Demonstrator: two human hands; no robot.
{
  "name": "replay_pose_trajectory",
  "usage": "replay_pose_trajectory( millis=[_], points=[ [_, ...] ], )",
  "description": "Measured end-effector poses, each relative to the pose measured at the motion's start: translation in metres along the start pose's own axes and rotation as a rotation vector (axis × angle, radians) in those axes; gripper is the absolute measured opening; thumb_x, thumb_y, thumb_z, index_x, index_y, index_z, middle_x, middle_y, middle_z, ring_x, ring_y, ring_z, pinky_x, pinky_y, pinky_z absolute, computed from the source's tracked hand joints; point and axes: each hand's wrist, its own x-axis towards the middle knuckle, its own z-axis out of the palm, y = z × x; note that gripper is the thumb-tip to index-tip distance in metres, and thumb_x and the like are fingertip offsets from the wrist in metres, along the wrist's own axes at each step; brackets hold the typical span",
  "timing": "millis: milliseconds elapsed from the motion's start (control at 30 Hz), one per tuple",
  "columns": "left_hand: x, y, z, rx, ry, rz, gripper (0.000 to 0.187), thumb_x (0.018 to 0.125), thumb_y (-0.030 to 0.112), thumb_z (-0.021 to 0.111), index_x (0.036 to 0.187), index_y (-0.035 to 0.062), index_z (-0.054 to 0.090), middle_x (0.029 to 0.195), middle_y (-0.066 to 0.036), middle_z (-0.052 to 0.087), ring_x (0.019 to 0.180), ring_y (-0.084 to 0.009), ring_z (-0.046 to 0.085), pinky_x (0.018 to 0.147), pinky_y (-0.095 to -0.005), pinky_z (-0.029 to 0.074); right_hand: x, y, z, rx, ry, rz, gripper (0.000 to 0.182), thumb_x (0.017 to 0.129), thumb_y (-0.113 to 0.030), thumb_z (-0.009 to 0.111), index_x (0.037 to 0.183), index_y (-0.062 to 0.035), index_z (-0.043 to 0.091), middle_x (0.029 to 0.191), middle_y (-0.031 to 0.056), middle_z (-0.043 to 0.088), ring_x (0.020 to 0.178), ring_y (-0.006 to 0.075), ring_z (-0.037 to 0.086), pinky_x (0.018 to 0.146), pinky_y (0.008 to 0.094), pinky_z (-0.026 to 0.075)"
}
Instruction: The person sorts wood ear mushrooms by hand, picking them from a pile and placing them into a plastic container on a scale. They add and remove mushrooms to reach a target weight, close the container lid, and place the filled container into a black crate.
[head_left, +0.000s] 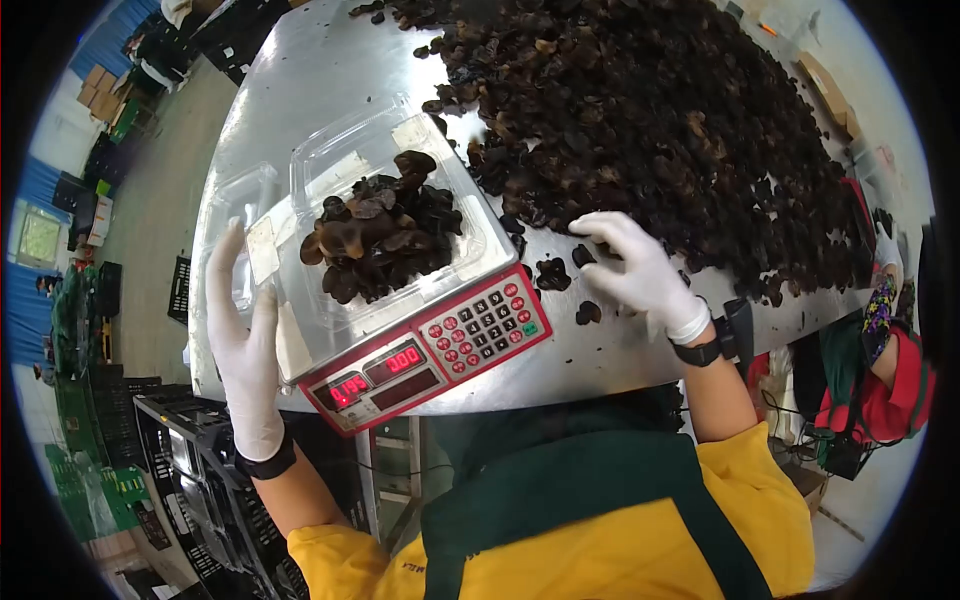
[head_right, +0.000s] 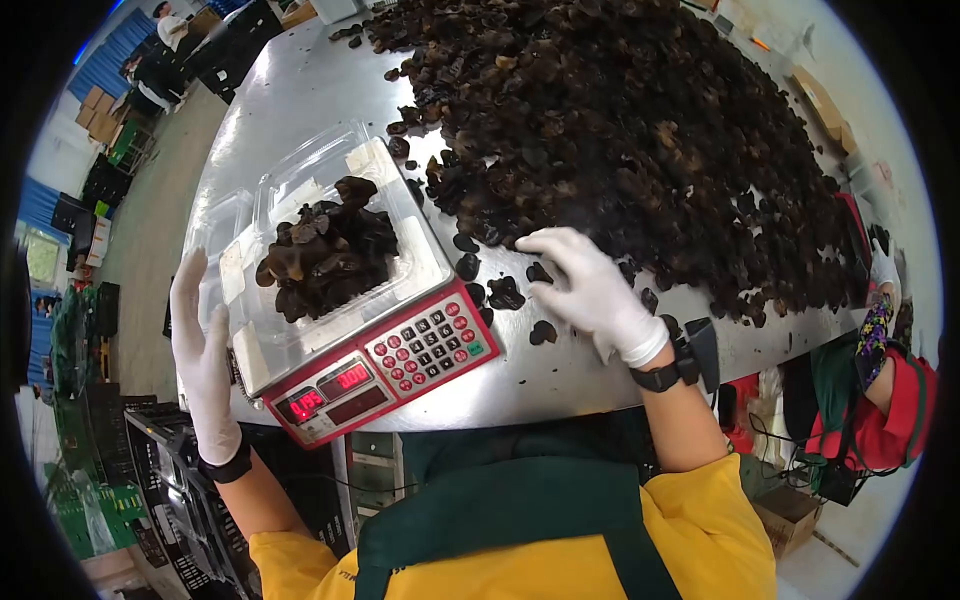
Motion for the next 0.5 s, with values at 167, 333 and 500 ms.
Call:
replay_pose_trajectory(
  millis=[167, 333, 500],
  points=[
    [0.014, 0.009, 0.002, -0.019, 0.058, 0.069, 0.055, 0.090, 0.007, 0.063, 0.142, -0.0025, 0.051, 0.141, -0.016, 0.057, 0.135, -0.0264, 0.051, 0.115, -0.0378, 0.035, -0.001, -0.002, 0.048, -0.288, -0.036, -0.177, 0.039, 0.079, -0.007, 0.069, 0.118, -0.0086, 0.065, 0.114, 0.0119, 0.062, 0.106, 0.0306, 0.058, 0.094, 0.0429, 0.046],
    [0.021, 0.028, -0.020, 0.198, 0.076, 0.097, 0.047, 0.091, 0.006, 0.061, 0.137, 0.0013, 0.056, 0.137, -0.016, 0.060, 0.131, -0.0282, 0.054, 0.113, -0.0384, 0.038, 0.005, 0.012, 0.044, -0.308, 0.101, -0.232, 0.025, 0.078, -0.001, 0.068, 0.102, -0.0087, 0.068, 0.092, 0.0050, 0.065, 0.094, 0.0282, 0.061, 0.088, 0.0415, 0.043],
    [0.035, 0.015, -0.034, 0.296, 0.002, 0.067, 0.039, 0.093, 0.012, 0.059, 0.132, 0.0046, 0.061, 0.132, -0.016, 0.062, 0.129, -0.0281, 0.056, 0.110, -0.0370, 0.041, -0.008, 0.026, 0.012, 0.577, 0.181, 0.271, 0.017, 0.094, -0.002, 0.065, 0.111, -0.0017, 0.069, 0.097, 0.0025, 0.068, 0.086, 0.0102, 0.061, 0.081, 0.0249, 0.049]
  ],
)
